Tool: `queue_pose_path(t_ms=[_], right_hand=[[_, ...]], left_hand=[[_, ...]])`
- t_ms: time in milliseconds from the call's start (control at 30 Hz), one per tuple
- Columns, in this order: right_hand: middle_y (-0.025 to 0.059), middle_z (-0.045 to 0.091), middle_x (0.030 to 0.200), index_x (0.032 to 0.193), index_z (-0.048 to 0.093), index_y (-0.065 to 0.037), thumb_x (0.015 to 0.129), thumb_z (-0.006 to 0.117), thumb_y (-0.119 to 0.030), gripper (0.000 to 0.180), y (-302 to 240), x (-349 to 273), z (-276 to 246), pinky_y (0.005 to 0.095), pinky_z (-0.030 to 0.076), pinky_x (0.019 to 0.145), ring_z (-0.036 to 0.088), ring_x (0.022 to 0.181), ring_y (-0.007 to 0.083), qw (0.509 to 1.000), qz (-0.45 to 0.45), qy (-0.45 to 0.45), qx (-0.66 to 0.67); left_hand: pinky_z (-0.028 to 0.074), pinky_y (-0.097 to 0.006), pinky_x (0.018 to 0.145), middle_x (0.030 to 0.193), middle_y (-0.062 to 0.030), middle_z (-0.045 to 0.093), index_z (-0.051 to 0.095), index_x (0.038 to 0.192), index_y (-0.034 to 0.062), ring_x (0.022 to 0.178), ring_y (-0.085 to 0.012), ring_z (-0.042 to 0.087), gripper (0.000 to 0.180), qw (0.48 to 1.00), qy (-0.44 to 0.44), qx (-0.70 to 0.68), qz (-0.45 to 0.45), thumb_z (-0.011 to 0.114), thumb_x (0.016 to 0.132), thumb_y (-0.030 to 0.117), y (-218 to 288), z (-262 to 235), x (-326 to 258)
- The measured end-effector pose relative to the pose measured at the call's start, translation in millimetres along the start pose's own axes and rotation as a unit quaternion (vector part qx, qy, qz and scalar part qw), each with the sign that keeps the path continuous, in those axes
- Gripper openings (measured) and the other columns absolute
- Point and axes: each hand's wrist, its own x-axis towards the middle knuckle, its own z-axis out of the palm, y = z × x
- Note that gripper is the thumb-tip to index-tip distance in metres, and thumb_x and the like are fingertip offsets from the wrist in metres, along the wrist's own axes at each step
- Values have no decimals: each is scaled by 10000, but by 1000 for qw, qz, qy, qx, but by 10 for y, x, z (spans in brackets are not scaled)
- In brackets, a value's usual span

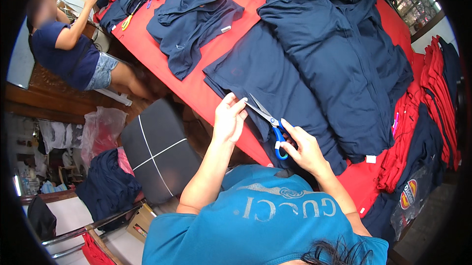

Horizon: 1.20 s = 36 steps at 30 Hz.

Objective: The person uses blue-handled scissors to cut tags and threads from a stack of dark blue pants on a red table. The person repeatedly picks up pants, snips the tags, and places the items back on the pile. A second person is visible in the background handling similar clothing items.

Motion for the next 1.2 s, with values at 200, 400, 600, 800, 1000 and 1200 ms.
queue_pose_path(t_ms=[200, 400, 600, 800, 1000, 1200], right_hand=[[100, 593, 851, 1414, 447, -58, 866, 673, -144, 599, -15, 163, 73, 299, 480, 617, 560, 645, 158, 999, -5, 17, 45], [111, 624, 879, 1391, 477, -45, 889, 633, -127, 531, -27, 262, 73, 264, 494, 684, 612, 754, 153, 971, 64, -7, 230], [119, 651, 957, 1369, 502, -26, 898, 624, -110, 494, -90, 297, 19, 255, 499, 739, 624, 792, 130, 967, 78, -20, 242], [104, 664, 1019, 1361, 508, -15, 896, 628, -94, 487, -43, 456, 50, 248, 495, 745, 600, 796, 94, 957, 41, 18, 288], [81, 675, 978, 1354, 521, -20, 907, 623, -96, 464, -52, 525, 35, 246, 495, 760, 598, 804, 89, 946, 71, -18, 315], [110, 645, 1017, 1399, 478, -61, 892, 647, -147, 541, 35, 750, 95, 252, 490, 730, 591, 863, 107, 976, -47, 18, 210]], left_hand=[[526, -336, 885, 1147, -78, 595, 523, 1223, 27, 1046, -177, 600, 343, 998, -17, 56, 8, 569, 890, -38, 46, 140, -25], [533, -348, 885, 1154, -81, 593, 505, 1262, 31, 1048, -185, 603, 400, 996, -35, 77, 4, 598, 878, -32, 138, 194, -45], [537, -349, 880, 1172, -79, 589, 476, 1314, 50, 1067, -188, 600, 466, 993, -56, 105, 0, 597, 872, -38, 212, 158, -24], [513, -349, 917, 1210, -77, 586, 440, 1375, 67, 1111, -189, 584, 531, 988, -82, 129, -15, 598, 876, -27, 346, 345, -69], [455, -324, 947, 1138, -66, 624, 571, 1201, -53, 1113, -185, 574, 299, 992, -7, 95, 78, 564, 904, -15, 348, 88, 240], [449, -263, 829, 1091, -26, 614, 555, 1238, 22, 932, -95, 559, 370, 972, -61, 213, 81, 632, 876, 34, 514, 280, 203]])
